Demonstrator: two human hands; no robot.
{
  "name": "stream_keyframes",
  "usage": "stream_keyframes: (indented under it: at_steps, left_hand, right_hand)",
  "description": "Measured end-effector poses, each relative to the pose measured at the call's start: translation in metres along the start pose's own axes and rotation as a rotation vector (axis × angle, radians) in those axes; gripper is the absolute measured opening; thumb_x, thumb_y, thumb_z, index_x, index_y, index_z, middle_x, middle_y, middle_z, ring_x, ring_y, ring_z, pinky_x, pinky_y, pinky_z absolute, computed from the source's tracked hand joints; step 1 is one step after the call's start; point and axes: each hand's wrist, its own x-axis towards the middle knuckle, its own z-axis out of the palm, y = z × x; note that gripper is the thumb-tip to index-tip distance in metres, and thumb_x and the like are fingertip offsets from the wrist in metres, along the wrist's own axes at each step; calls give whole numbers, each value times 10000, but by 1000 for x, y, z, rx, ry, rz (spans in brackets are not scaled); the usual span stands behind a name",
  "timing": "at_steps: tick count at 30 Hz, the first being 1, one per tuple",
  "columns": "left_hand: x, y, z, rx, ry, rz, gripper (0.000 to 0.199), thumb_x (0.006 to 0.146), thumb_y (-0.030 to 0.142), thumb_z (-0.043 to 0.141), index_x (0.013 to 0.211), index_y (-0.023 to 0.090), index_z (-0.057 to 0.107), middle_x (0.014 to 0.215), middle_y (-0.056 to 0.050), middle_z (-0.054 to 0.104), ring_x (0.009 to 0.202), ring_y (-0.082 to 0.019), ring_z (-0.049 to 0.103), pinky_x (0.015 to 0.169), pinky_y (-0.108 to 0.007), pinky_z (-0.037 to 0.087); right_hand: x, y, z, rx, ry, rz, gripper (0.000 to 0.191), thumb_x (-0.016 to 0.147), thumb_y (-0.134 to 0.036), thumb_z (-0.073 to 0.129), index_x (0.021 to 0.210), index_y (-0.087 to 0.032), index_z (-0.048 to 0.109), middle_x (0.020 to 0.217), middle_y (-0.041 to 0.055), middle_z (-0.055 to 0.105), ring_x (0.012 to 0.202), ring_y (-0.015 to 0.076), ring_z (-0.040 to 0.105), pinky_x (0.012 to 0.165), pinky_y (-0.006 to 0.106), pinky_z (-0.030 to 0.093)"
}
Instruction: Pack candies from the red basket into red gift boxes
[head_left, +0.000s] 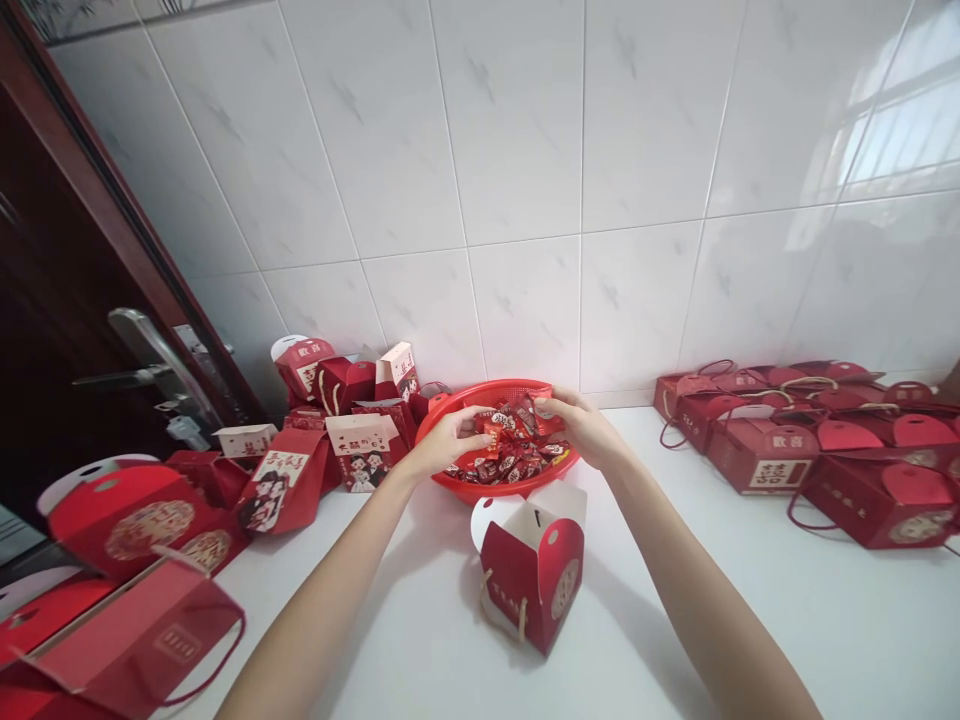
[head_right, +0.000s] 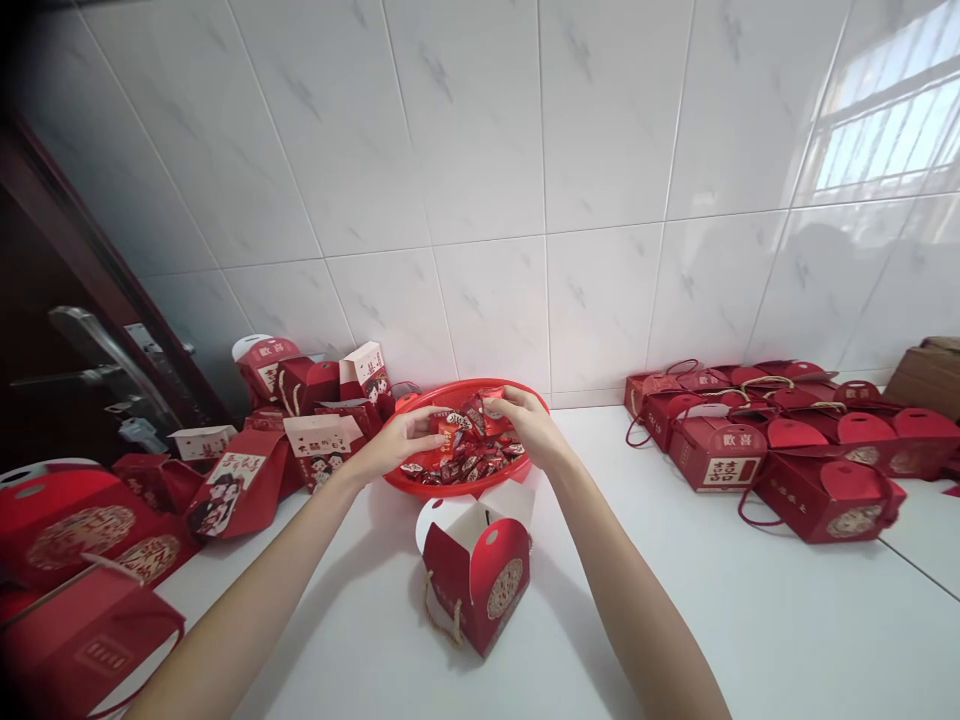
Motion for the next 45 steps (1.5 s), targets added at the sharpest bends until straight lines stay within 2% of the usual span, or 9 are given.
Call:
stream_keyframes:
  at_steps: [4, 8, 13, 17, 23, 27, 35, 40, 45]
  left_hand:
    - [-11, 3, 6, -34, 51, -5, 788, 743, 412, 754, 1435, 217, 431, 1297, -107, 624, 1148, -268, 617, 975, -414, 517]
    - [-23, 7, 12, -85, 36, -86, 973, 778, 314, 721, 1569, 217, 162, 962, -44, 692, 966, -218, 682, 940, -406, 521]
    - [-36, 18, 19, -73, 0, -62, 771, 761, 322, 733, 1455, 185, 426, 879, -27, 678, 932, -212, 674, 932, -393, 507]
    - [-49, 34, 25, -4, -163, -45, 621, 758, 353, 731, 1326, 176, 555, 968, -67, 705, 944, -226, 666, 865, -360, 524]
    - [-68, 56, 25, 551, -234, -57, 324, 825, 461, 606, 959, 200, 742, 959, -51, 715, 868, -226, 647, 717, -275, 474]
    - [-79, 63, 17, 649, -371, -200, 410, 780, 497, 639, 1047, 201, 738, 895, -42, 723, 781, -213, 658, 632, -246, 443]
    - [-82, 50, 9, 517, -512, -266, 730, 664, 529, 759, 1308, 222, 605, 1028, -56, 747, 985, -255, 674, 751, -252, 480]
    - [-80, 50, 12, 524, -544, -280, 798, 667, 541, 761, 1368, 216, 558, 1077, -61, 738, 1037, -252, 664, 807, -258, 482]
    - [-81, 54, 14, 527, -510, -248, 765, 662, 538, 758, 1344, 240, 587, 1117, -64, 722, 1045, -267, 663, 806, -268, 488]
  right_hand:
    - [-16, -11, 3, -36, 13, -15, 219, 691, -368, 755, 826, -206, 696, 793, -12, 677, 675, 124, 596, 626, 222, 483]
    - [-25, -18, 5, -54, -47, -38, 202, 714, -353, 754, 820, -192, 690, 791, -2, 686, 688, 132, 614, 637, 226, 491]
    - [-34, -26, 5, -140, -165, -108, 205, 759, -359, 750, 874, -195, 712, 888, 18, 715, 819, 163, 651, 747, 262, 509]
    - [-41, -33, 8, -278, -237, -170, 188, 789, -368, 729, 806, -187, 680, 800, 1, 674, 753, 149, 602, 686, 269, 477]
    - [-48, -33, 14, -585, -311, -186, 321, 814, -373, 682, 614, -208, 492, 587, -60, 463, 538, 96, 401, 507, 245, 305]
    - [-50, -30, 17, -790, -423, -174, 243, 825, -320, 637, 636, -213, 529, 582, -49, 497, 531, 106, 407, 497, 249, 292]
    - [-53, -28, 23, -973, -709, -83, 116, 819, -209, 608, 713, -213, 656, 650, -16, 646, 572, 129, 550, 529, 241, 371]
    - [-54, -25, 23, -1027, -696, -104, 83, 798, -188, 627, 828, -213, 700, 812, 21, 713, 640, 145, 614, 517, 227, 400]
    - [-59, -37, 15, -977, -671, -192, 88, 824, -235, 640, 855, -228, 722, 764, 5, 703, 619, 138, 606, 521, 219, 416]
